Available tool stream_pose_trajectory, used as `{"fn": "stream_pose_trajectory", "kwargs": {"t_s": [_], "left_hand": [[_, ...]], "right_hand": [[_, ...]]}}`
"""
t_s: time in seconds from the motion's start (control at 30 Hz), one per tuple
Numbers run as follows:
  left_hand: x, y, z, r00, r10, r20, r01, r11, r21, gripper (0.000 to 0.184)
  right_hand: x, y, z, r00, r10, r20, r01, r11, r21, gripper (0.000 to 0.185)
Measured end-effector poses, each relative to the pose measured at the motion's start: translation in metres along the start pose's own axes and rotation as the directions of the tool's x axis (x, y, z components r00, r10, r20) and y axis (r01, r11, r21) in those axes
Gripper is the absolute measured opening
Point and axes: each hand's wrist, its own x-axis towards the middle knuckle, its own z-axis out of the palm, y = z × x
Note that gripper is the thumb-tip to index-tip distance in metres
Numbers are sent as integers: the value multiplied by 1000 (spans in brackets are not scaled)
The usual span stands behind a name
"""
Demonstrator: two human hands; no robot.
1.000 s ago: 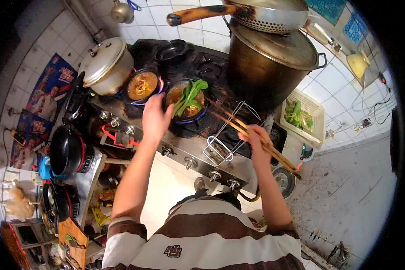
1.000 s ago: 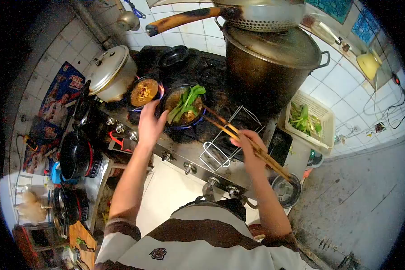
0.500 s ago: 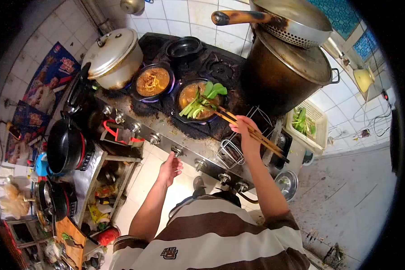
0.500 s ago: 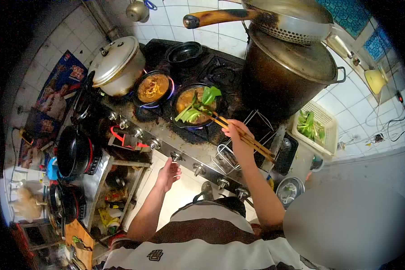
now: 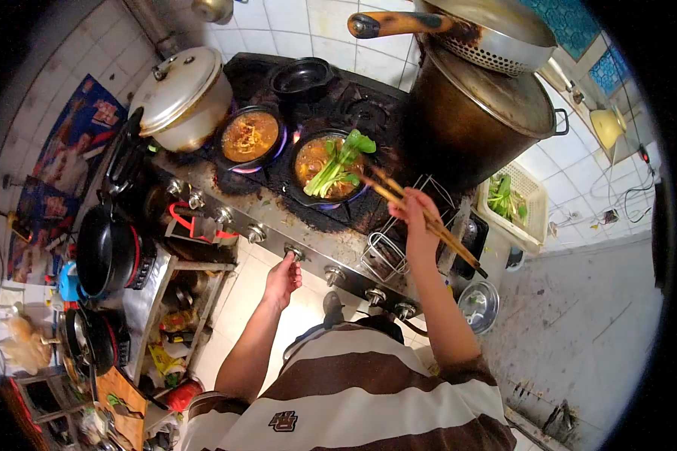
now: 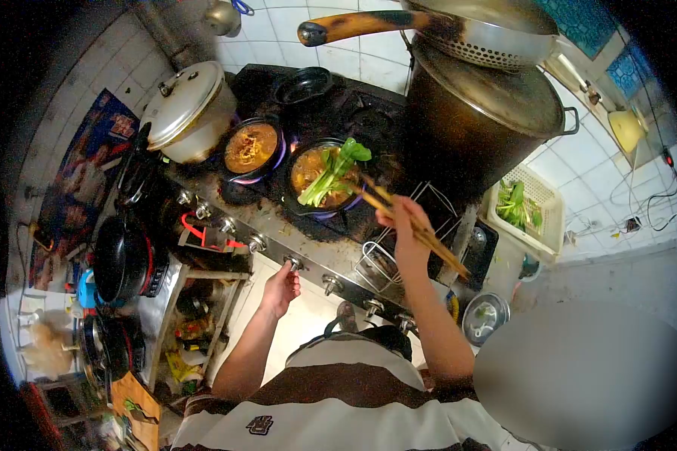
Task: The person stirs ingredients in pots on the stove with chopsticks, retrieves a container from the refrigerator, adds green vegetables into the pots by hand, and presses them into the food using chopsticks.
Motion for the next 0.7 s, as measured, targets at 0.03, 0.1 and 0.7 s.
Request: {"fn": "stream_pose_trajectory", "kwargs": {"t_s": [0.03,0.1,0.7], "left_hand": [[-1,2,1,1000,0,-8,0,1000,6,32],[-2,1,0,999,22,27,-22,1000,1,32],[-18,16,10,719,629,296,-381,0,925,22]], "right_hand": [[4,3,-1,1000,-3,-24,2,1000,-18,25],[9,5,-2,997,-14,-71,11,998,-54,25],[-33,-60,-86,995,45,-84,-42,998,41,24]]}}
